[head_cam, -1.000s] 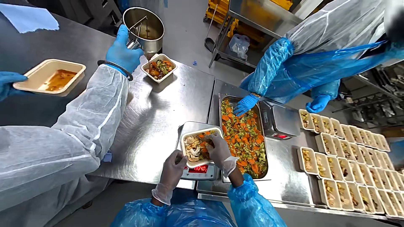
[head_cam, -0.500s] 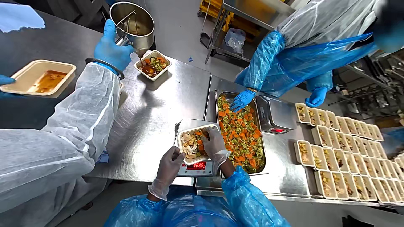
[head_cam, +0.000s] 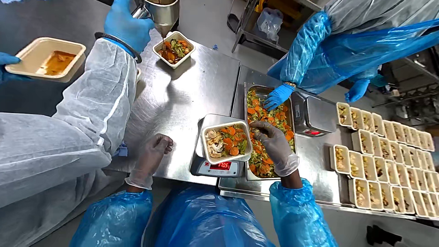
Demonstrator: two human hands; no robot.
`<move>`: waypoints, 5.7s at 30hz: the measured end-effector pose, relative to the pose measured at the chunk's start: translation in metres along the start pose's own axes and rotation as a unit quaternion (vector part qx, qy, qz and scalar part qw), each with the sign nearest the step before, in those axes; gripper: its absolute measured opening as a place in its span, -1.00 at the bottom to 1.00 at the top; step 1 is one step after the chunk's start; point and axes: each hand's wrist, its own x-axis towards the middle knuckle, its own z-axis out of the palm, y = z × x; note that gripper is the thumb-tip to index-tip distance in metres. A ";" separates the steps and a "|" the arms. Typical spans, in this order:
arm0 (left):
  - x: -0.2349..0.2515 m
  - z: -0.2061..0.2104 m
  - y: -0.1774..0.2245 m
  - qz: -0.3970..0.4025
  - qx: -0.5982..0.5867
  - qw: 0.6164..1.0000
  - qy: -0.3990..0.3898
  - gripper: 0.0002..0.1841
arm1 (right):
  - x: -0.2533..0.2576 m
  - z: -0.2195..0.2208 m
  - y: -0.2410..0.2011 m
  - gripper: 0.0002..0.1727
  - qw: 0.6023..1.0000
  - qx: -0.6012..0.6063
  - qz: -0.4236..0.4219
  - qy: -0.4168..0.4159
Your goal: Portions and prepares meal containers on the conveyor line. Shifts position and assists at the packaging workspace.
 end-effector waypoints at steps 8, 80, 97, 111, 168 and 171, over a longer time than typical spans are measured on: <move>0.002 0.015 -0.007 0.001 0.009 1.000 -0.028 -0.76 | -0.022 0.014 0.004 -0.48 0.983 -0.178 -0.044 -0.027; 0.005 0.026 0.001 0.016 0.039 0.993 -0.109 -0.70 | 0.010 0.044 0.002 -0.72 0.992 -0.111 -0.054 0.029; 0.006 0.030 0.002 0.014 0.040 0.993 -0.112 -0.69 | -0.009 0.013 -0.004 -0.75 0.993 0.117 -0.019 0.026; 0.009 0.034 0.007 0.015 0.047 0.993 -0.108 -0.70 | -0.015 -0.030 0.054 -0.74 0.988 0.082 0.025 0.129; -0.012 0.066 0.014 0.033 0.055 0.983 -0.172 -0.69 | 0.019 0.071 0.009 -0.33 0.950 -0.300 0.055 -0.073; -0.012 0.060 0.023 0.020 0.058 0.980 -0.188 -0.67 | 0.022 0.065 -0.005 -0.58 0.957 -0.278 0.072 -0.037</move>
